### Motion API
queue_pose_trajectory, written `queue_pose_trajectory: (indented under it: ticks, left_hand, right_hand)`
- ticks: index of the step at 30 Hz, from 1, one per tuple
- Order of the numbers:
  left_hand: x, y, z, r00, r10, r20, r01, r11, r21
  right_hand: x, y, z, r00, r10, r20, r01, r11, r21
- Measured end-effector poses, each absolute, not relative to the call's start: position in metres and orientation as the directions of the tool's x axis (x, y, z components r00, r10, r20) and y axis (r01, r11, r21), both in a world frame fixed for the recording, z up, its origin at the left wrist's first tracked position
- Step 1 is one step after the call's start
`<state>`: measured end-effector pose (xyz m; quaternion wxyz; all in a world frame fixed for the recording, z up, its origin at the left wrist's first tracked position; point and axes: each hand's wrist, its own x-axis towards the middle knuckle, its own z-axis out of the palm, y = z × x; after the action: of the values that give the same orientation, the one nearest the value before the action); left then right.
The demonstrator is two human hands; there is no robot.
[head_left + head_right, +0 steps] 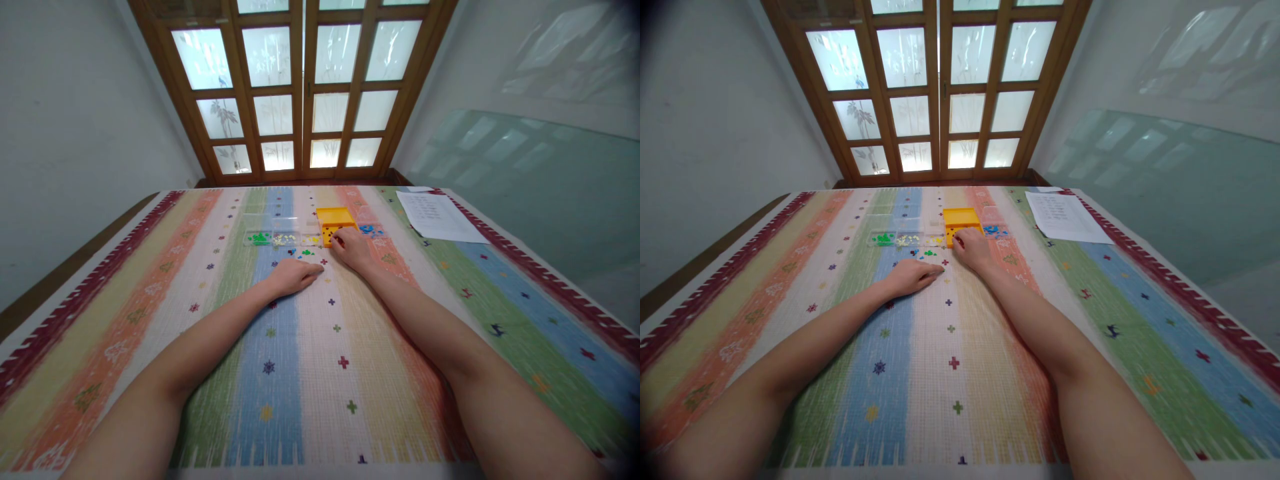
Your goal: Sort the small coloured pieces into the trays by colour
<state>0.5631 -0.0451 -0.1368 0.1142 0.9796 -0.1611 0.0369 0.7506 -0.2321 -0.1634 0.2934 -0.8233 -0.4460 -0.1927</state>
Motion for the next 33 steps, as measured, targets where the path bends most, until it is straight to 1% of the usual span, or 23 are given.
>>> queue_pose_trajectory:
  ticks: [2,7,11,15,22,25,28,30,33]
  left_hand:
    - [0.562,-0.045,-0.136,0.945,-0.313,0.098,-0.327,-0.925,0.194]
    - [0.562,-0.048,-0.132,0.952,-0.292,0.090,-0.305,-0.933,0.192]
    - [0.562,-0.050,-0.133,0.953,-0.285,0.105,-0.301,-0.931,0.206]
    - [0.564,-0.050,-0.136,0.953,-0.277,0.124,-0.297,-0.934,0.196]
    - [0.569,-0.048,-0.141,0.940,-0.310,0.139,-0.331,-0.929,0.166]
    - [0.569,-0.046,-0.142,0.945,-0.295,0.144,-0.316,-0.935,0.161]
    - [0.569,-0.041,-0.140,0.948,-0.271,0.168,-0.298,-0.940,0.164]
    - [0.570,-0.035,-0.136,0.952,-0.216,0.216,-0.257,-0.949,0.185]
    - [0.572,-0.018,-0.129,0.958,-0.047,0.284,-0.119,-0.963,0.243]
  right_hand:
    - [0.752,-0.232,-0.163,0.527,0.627,0.573,0.847,-0.441,-0.297]
    - [0.749,-0.231,-0.163,0.490,0.663,0.566,0.862,-0.465,-0.201]
    - [0.747,-0.232,-0.162,0.476,0.649,0.594,0.867,-0.459,-0.193]
    - [0.746,-0.233,-0.161,0.482,0.654,0.583,0.865,-0.460,-0.199]
    - [0.748,-0.233,-0.160,0.513,0.644,0.567,0.850,-0.474,-0.231]
    - [0.747,-0.236,-0.159,0.527,0.641,0.557,0.847,-0.452,-0.280]
    - [0.745,-0.241,-0.158,0.535,0.670,0.515,0.845,-0.412,-0.341]
    - [0.745,-0.245,-0.157,0.535,0.688,0.491,0.842,-0.392,-0.370]
    - [0.745,-0.248,-0.158,0.562,0.670,0.485,0.823,-0.395,-0.408]
